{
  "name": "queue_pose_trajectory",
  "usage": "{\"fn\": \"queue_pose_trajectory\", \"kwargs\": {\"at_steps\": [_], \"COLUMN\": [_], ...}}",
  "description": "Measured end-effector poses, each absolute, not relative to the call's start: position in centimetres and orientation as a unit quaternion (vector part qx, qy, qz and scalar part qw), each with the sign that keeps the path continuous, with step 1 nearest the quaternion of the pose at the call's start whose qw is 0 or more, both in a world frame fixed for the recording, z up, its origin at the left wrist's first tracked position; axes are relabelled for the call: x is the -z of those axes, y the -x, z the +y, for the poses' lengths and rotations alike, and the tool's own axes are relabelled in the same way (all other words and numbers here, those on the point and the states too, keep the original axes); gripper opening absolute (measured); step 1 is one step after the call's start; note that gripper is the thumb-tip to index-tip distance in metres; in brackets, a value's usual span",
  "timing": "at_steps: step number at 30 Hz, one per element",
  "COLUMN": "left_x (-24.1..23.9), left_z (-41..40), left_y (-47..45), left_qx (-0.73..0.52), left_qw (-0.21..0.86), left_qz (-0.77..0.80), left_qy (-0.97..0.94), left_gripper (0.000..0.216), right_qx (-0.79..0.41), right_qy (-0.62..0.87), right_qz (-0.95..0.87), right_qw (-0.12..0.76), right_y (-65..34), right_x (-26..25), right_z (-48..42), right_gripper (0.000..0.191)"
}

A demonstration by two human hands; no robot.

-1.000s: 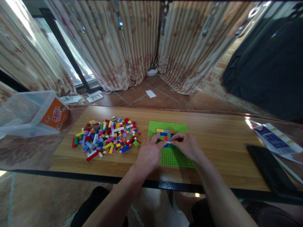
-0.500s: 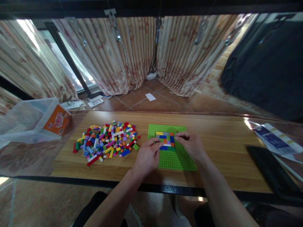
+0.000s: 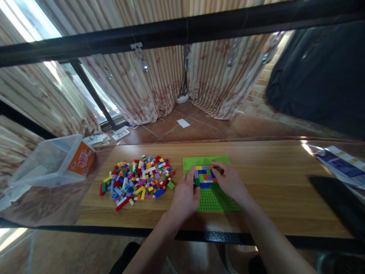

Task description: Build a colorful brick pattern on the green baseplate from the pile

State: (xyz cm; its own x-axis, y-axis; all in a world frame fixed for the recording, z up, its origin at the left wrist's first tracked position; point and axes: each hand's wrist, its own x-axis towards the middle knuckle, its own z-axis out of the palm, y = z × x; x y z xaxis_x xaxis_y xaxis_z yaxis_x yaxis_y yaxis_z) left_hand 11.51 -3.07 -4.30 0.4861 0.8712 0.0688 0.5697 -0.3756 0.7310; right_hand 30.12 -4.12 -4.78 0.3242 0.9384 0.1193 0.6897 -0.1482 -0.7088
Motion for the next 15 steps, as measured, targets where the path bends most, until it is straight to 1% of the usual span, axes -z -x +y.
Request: {"fn": "queue_pose_trajectory", "kwargs": {"at_steps": [3, 5, 8, 11, 15], "left_x": [4.4, 4.5, 4.3, 3.9, 3.2], "left_z": [-3.2, -3.3, -3.2, -3.2, -3.0], "left_y": [-11.4, -11.4, -11.6, -11.5, -10.8], "left_qx": [-0.230, -0.237, -0.252, -0.268, -0.284], "left_qw": [0.332, 0.333, 0.334, 0.330, 0.304], "left_qz": [0.449, 0.452, 0.458, 0.462, 0.477], "left_qy": [-0.797, -0.793, -0.784, -0.778, -0.774], "left_gripper": [0.066, 0.064, 0.061, 0.057, 0.050], "right_qx": [-0.158, -0.102, -0.022, -0.001, 0.004], "right_qy": [0.747, 0.754, 0.727, 0.686, 0.659], "right_qz": [-0.559, -0.565, -0.606, -0.663, -0.712], "right_qw": [0.324, 0.318, 0.324, 0.300, 0.242], "right_y": [-30.1, -29.9, -28.9, -27.3, -25.4], "right_x": [4.8, 5.0, 5.3, 5.7, 6.3], "right_z": [-4.1, -4.1, -3.9, -3.8, -4.1], "right_gripper": [0.034, 0.037, 0.044, 0.049, 0.052]}}
